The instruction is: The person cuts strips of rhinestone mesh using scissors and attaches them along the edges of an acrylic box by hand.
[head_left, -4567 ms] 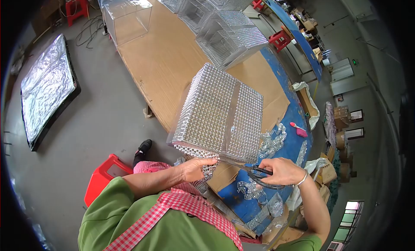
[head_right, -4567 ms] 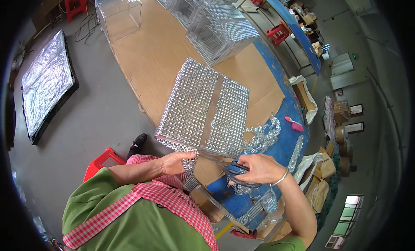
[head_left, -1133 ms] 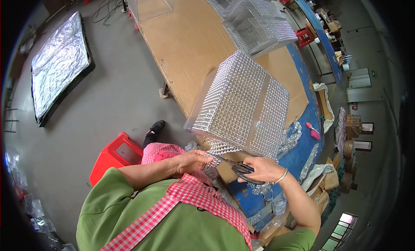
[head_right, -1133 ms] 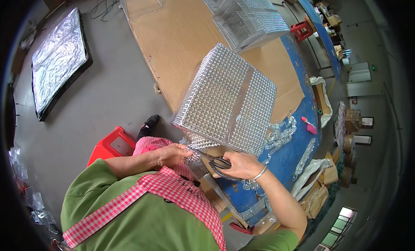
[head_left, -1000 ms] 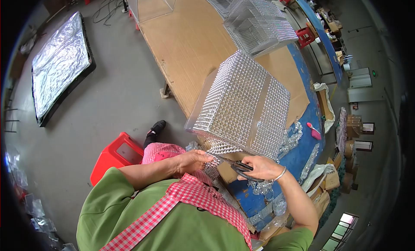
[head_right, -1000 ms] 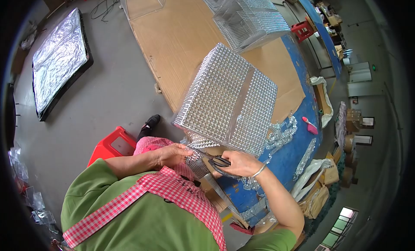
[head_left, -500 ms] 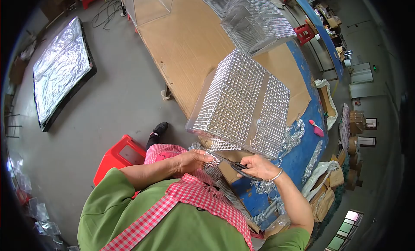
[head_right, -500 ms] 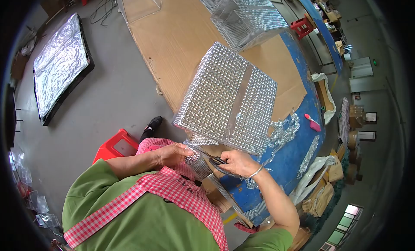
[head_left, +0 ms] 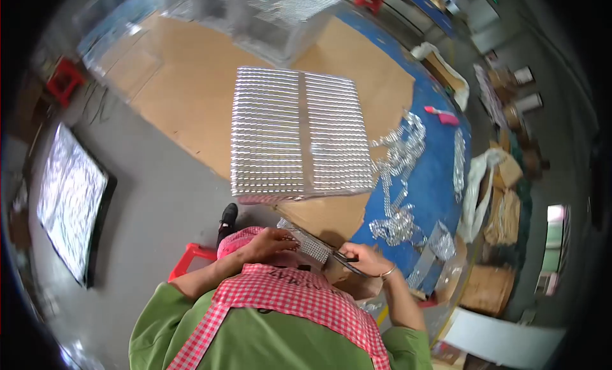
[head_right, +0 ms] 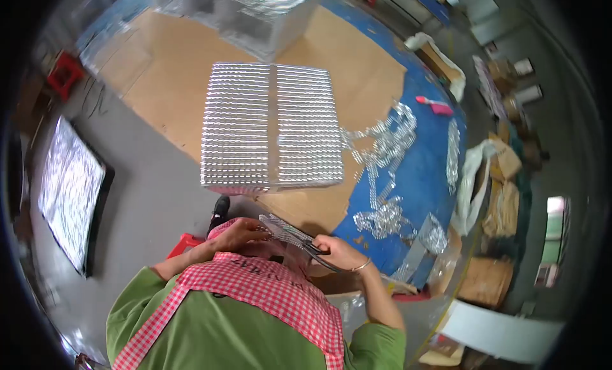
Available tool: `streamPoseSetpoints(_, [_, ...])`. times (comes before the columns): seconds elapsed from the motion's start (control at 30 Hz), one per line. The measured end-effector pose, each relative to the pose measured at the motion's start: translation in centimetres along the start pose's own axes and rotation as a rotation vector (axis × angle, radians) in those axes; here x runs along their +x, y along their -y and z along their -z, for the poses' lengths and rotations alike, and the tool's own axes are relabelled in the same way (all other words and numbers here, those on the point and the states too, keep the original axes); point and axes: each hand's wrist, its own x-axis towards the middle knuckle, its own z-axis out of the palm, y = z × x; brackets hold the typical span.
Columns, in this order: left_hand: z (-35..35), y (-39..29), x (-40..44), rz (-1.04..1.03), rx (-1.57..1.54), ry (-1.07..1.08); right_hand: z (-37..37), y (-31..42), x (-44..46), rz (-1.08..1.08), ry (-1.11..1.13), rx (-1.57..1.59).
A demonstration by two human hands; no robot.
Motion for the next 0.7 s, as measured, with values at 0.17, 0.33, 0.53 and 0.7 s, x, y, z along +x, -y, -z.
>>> streamPoseSetpoints(0.17, [-1.7,-1.7,3.8,-0.504,0.333,0.231,-8.8,-9.9,0.1,0.12,-0.651,0.504])
streamPoseSetpoints(0.33, [-6.5,-5.9,9.2,0.327,-0.462,0.505,-11.7,-9.3,1.6,0.21,-1.019,0.847])
streamPoseSetpoints(0.53, [-7.8,-11.7,15.4,0.126,-0.553,0.382,-6.8,-8.8,0.5,0.315,-1.327,0.837])
streamPoseSetpoints(0.7, [-6.7,-12.8,16.3,-0.142,0.014,0.04,2.9,-12.4,3.5,0.27,-1.558,0.837])
